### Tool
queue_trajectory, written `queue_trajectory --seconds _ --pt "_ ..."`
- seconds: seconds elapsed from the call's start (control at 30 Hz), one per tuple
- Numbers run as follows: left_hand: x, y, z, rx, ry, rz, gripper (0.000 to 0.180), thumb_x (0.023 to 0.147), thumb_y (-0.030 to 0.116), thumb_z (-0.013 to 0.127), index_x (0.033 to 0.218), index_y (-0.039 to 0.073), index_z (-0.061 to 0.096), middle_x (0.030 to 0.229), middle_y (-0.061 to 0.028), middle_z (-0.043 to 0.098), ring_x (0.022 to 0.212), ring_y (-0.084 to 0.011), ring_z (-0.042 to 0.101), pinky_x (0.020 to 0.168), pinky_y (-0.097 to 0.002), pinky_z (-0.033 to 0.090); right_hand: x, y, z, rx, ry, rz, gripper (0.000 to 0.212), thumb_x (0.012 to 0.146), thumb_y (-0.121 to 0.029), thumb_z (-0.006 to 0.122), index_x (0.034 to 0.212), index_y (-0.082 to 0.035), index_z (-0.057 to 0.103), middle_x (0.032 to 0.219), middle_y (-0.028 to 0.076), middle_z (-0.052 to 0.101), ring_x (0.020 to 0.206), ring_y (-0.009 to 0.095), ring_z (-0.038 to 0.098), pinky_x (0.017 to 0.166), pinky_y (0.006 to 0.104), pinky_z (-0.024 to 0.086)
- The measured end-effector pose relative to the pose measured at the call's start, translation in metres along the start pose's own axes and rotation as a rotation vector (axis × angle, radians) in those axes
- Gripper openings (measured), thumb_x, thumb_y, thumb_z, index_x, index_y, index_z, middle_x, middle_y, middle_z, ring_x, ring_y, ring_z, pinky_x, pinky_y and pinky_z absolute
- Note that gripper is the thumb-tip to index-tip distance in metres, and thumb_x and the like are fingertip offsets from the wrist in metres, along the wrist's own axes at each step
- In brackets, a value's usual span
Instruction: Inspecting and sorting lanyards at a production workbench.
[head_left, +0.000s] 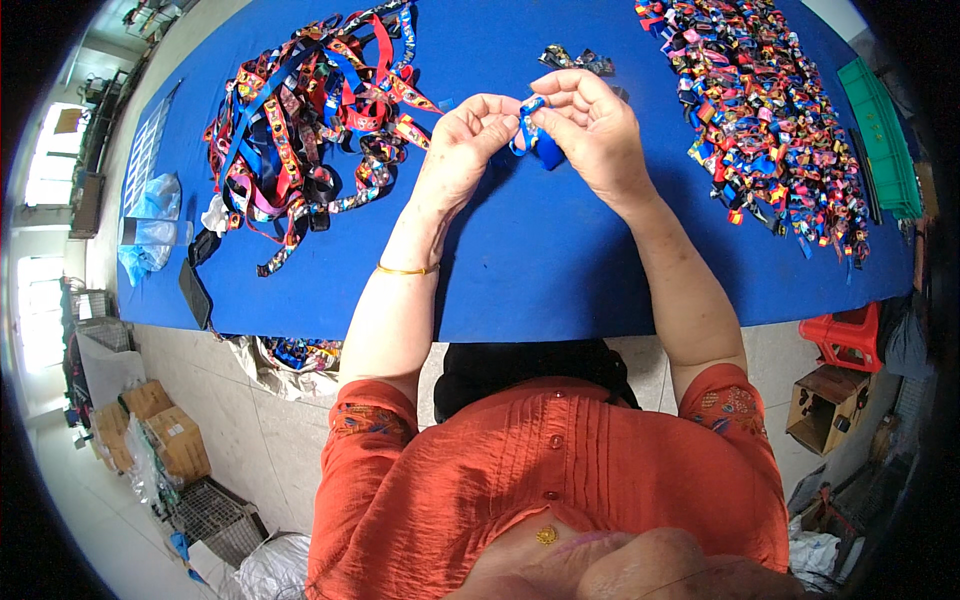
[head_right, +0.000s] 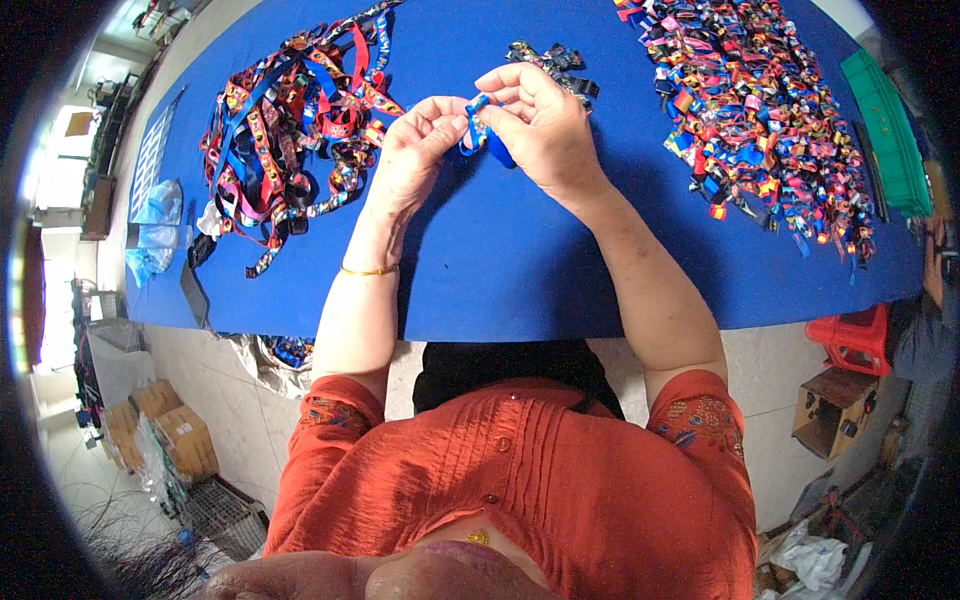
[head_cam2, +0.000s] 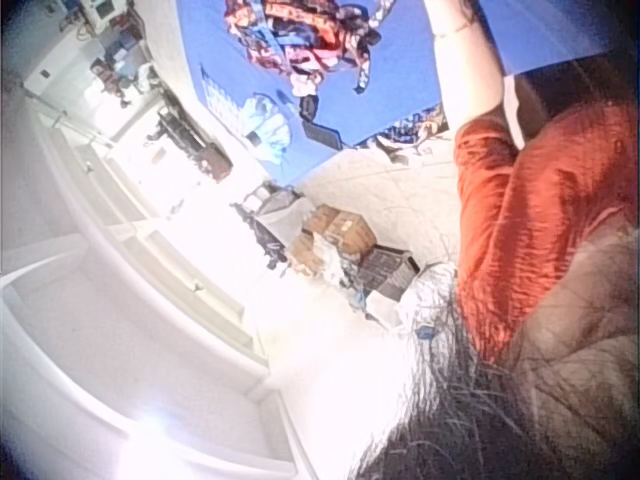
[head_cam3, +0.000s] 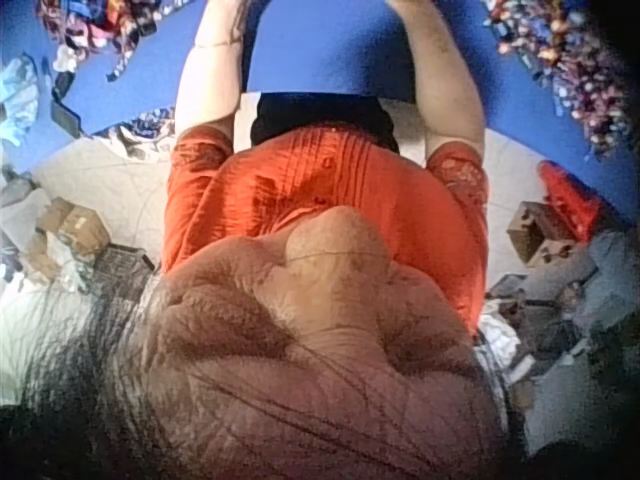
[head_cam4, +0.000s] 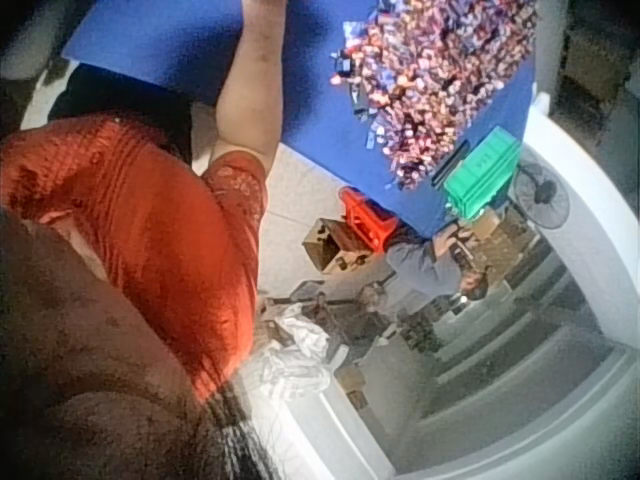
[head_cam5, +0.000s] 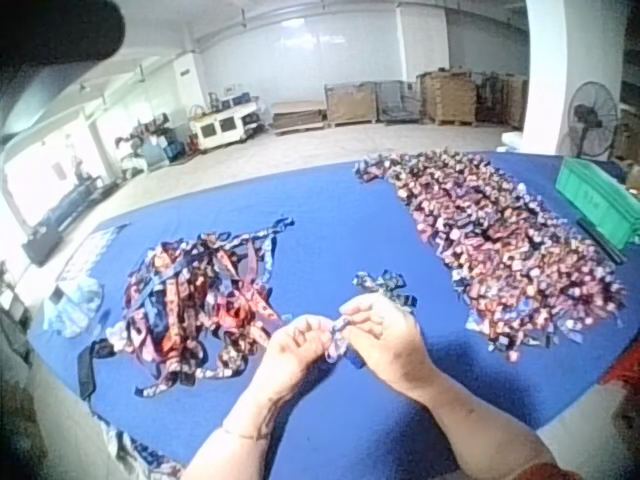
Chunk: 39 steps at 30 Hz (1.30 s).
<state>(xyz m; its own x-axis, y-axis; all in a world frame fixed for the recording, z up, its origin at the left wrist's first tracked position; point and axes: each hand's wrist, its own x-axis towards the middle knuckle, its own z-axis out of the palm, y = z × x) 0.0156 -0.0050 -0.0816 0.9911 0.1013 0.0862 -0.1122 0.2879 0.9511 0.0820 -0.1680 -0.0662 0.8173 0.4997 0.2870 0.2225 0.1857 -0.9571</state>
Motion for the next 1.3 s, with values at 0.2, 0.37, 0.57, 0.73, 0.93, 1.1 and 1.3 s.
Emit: queue_trajectory --seconds 0.2,0.37,0.57,0.73,0.93,1.1,1.3 --pt "-0.003 0.005 0.003 -0.073 -0.077 -0.066 0.024 0.093 0.008 0.064 0.115 -0.002 0.061 0.097 -0.0046 0.068 0.089 -0.0087 0.061 0.083 -0.0226 0.048 -0.002 0.0 0.003 -0.099 -0.03 -0.07 0.027 0.088 0.005 0.063 0.114 0.001 0.059 0.098 0.006 0.066 0.079 0.005 0.063 0.069 0.0197 0.052" --pt "-0.003 0.004 0.0 -0.048 -0.059 -0.056 0.018 0.092 0.012 0.068 0.104 0.0 0.064 0.088 -0.0028 0.068 0.08 -0.0079 0.061 0.077 -0.0221 0.047 -0.003 0.001 0.0 -0.251 -0.055 -0.059 0.027 0.09 -0.001 0.063 0.116 -0.001 0.058 0.097 0.005 0.066 0.073 0.004 0.061 0.062 0.0198 0.05" --pt "0.004 -0.006 -0.008 -0.041 0.046 0.068 0.009 0.093 0.007 0.065 0.101 0.001 0.064 0.089 -0.0039 0.068 0.077 -0.0093 0.06 0.073 -0.0231 0.048 0.002 0.014 0.003 -0.024 0.109 -0.086 0.019 0.094 -0.009 0.064 0.11 0.001 0.059 0.089 0.005 0.065 0.072 0.005 0.059 0.062 0.0216 0.047" --pt "0.0 0.001 0.0 -0.017 0.057 0.031 0.012 0.092 0.007 0.066 0.102 0.001 0.063 0.087 -0.0041 0.068 0.077 -0.0091 0.06 0.074 -0.0227 0.048 0.001 0.018 -0.002 0.142 -0.11 0.088 0.023 0.1 -0.021 0.058 0.102 0.001 0.059 0.08 0.003 0.063 0.072 0.008 0.06 0.065 0.0224 0.05" --pt "-0.006 0.008 0.007 0.045 0.033 0.01 0.013 0.09 0.007 0.069 0.1 0.001 0.062 0.086 -0.0027 0.069 0.075 -0.0063 0.06 0.07 -0.0203 0.048 0.003 0.021 -0.006 -0.048 -0.082 0.28 0.038 0.099 -0.037 0.057 0.083 -0.003 0.063 0.071 0.0 0.06 0.067 0.006 0.058 0.06 0.0228 0.048" --pt "-0.007 0.008 0.011 0.104 -0.007 0.016 0.015 0.09 0.006 0.069 0.102 0.002 0.061 0.087 -0.0016 0.068 0.078 -0.0055 0.061 0.071 -0.0193 0.049 0.003 0.012 -0.009 -0.038 -0.018 0.302 0.037 0.098 -0.037 0.059 0.08 -0.005 0.064 0.069 -0.001 0.059 0.064 0.006 0.054 0.055 0.024 0.045" --pt "-0.007 0.006 0.011 0.132 -0.019 0.03 0.016 0.09 0.006 0.069 0.103 0.002 0.06 0.088 -0.0017 0.067 0.078 -0.0058 0.061 0.071 -0.0192 0.048 0.001 0.005 -0.011 0.073 -0.145 0.433 0.029 0.097 -0.029 0.06 0.084 -0.005 0.066 0.073 -0.002 0.061 0.065 0.003 0.053 0.057 0.0216 0.043"
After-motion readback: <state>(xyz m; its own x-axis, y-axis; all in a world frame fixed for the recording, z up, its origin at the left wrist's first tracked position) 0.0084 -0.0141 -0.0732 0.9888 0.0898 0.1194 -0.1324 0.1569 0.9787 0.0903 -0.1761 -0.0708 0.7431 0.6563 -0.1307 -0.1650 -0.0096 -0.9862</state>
